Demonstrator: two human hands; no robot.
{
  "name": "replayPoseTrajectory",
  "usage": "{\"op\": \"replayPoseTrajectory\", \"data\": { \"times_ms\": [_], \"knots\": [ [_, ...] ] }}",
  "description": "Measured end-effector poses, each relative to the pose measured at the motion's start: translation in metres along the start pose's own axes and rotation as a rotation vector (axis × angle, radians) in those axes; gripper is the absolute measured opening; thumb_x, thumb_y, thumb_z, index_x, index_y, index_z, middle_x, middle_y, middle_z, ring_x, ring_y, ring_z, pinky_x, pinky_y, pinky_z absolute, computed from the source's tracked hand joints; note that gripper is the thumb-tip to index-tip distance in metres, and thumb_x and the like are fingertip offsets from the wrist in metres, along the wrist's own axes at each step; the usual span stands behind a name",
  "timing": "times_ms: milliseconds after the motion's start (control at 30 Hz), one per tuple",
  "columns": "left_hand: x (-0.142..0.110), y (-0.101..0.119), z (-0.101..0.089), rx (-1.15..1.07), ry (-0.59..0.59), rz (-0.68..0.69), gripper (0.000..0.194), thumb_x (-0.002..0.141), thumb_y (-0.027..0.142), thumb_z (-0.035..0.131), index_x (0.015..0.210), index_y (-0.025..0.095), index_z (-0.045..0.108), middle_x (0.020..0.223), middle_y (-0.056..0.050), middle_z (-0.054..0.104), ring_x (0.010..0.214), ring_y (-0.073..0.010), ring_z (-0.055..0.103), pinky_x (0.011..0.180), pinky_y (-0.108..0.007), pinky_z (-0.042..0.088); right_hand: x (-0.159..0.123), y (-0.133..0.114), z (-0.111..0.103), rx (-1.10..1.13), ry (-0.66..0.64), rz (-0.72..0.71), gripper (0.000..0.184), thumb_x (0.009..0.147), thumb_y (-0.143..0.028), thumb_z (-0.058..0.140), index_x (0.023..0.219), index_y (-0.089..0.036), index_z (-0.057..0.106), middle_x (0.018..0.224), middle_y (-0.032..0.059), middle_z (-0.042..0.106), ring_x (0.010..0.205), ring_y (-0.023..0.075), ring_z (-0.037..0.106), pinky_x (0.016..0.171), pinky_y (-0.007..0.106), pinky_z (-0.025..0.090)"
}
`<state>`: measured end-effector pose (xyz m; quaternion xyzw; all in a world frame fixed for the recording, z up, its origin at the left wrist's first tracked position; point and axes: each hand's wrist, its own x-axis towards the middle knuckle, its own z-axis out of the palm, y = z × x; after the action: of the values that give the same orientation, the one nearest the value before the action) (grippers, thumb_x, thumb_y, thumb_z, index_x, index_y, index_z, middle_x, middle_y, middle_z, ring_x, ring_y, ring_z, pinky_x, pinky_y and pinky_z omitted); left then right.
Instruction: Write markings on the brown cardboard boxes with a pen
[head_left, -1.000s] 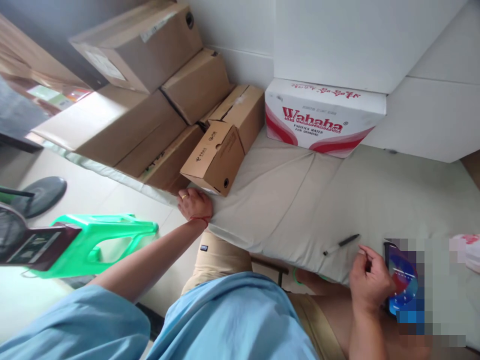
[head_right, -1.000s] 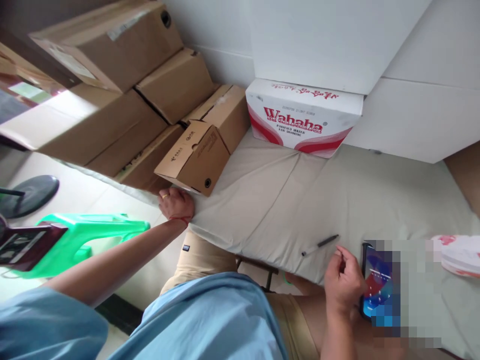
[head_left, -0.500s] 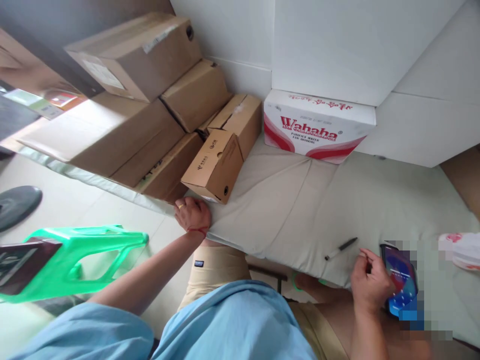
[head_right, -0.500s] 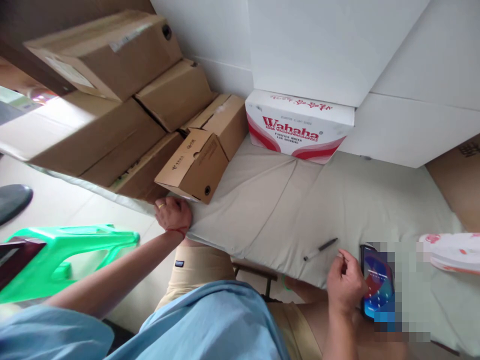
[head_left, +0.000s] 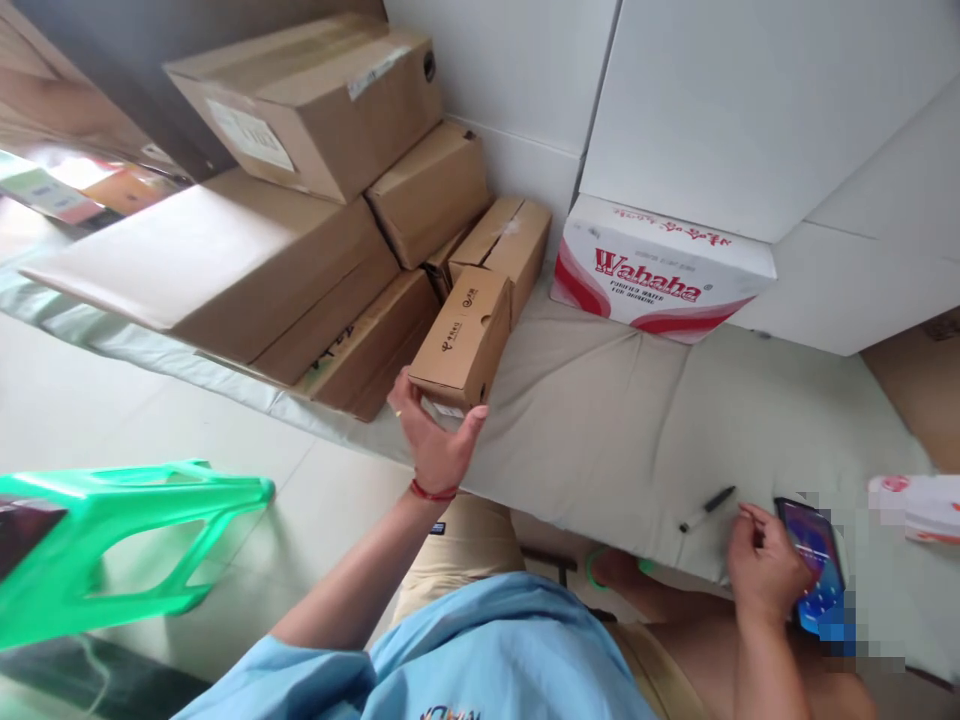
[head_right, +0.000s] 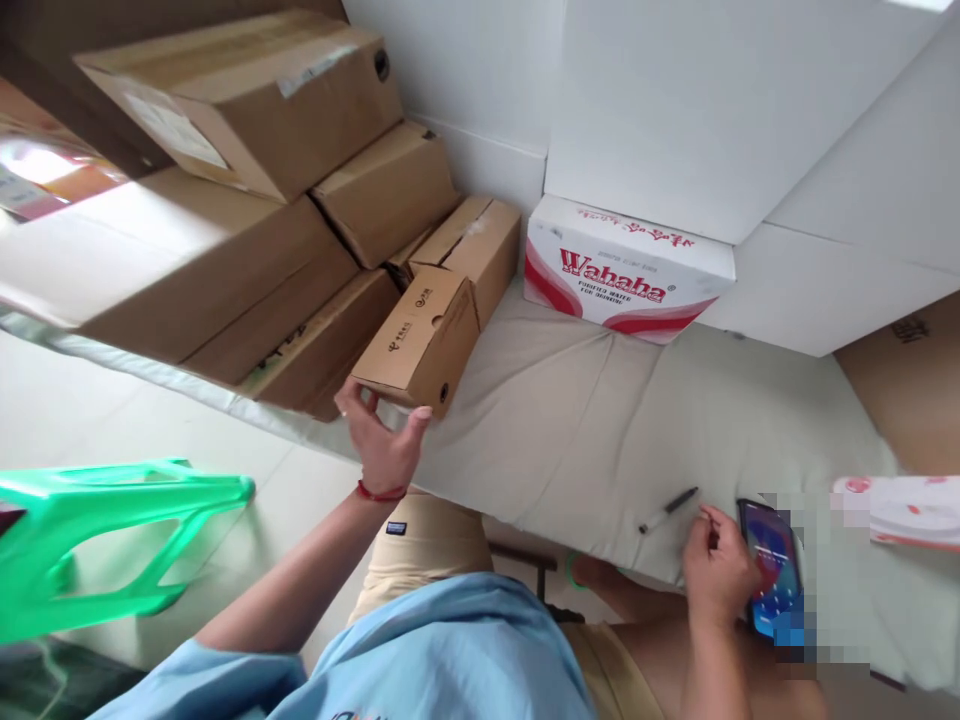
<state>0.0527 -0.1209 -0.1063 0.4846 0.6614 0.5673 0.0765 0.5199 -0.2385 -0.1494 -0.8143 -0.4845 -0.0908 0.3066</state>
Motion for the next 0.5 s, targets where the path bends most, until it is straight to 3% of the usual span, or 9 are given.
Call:
{"op": "replayPoseTrajectory", "data": {
  "times_ms": [67,167,300,400,500],
  "knots": [
    [0.009,0.011,0.006,0.014,-0.020,-0.059,0.101,0.078,0.066,0.089,0.153,0.015,0.045,0.155,-0.026,0.052,0.151,-0.0403,0.051,0.128,-0.055,0.042,0.001,-0.002,0.000,-0.015,-0.001,0.000,0.040,0.086,-0.045,0.055,0.093,-0.015,0.081,0.080,0.0140,0.080,0.068,0.0261,0.071,0.063,0.033,0.047],
    [0.018,0.018,0.004,-0.057,-0.058,-0.228,0.084,0.080,0.057,0.090,0.144,0.018,0.053,0.146,-0.022,0.063,0.141,-0.0378,0.062,0.120,-0.053,0.051,0.004,-0.006,-0.001,-0.040,0.011,0.004,0.039,0.086,-0.047,0.055,0.089,-0.016,0.080,0.079,0.0141,0.079,0.067,0.0265,0.070,0.062,0.034,0.045],
    [0.020,0.012,-0.024,-0.437,-0.130,-0.425,0.075,0.074,0.061,0.091,0.130,0.021,0.063,0.132,-0.014,0.074,0.127,-0.0335,0.071,0.109,-0.047,0.060,0.006,-0.012,-0.004,-0.068,-0.010,0.033,0.042,0.086,-0.050,0.055,0.089,-0.017,0.080,0.079,0.0144,0.079,0.068,0.0278,0.069,0.064,0.035,0.044],
    [0.008,0.007,-0.057,-0.643,-0.359,-0.701,0.070,0.070,0.064,0.092,0.120,0.021,0.069,0.123,-0.013,0.079,0.118,-0.0342,0.076,0.098,-0.045,0.064,0.008,-0.017,-0.008,-0.075,-0.071,0.083,0.050,0.087,-0.058,0.053,0.092,-0.016,0.080,0.083,0.0162,0.080,0.069,0.0290,0.069,0.065,0.036,0.046],
    [-0.011,0.007,-0.082,-0.685,-0.585,-0.902,0.068,0.070,0.062,0.094,0.118,0.020,0.071,0.117,-0.013,0.081,0.109,-0.0346,0.079,0.085,-0.043,0.066,0.015,-0.025,-0.012,-0.096,-0.169,0.153,0.057,0.088,-0.069,0.052,0.087,-0.018,0.079,0.077,0.0163,0.077,0.063,0.0282,0.064,0.060,0.036,0.042]
  ]
}}
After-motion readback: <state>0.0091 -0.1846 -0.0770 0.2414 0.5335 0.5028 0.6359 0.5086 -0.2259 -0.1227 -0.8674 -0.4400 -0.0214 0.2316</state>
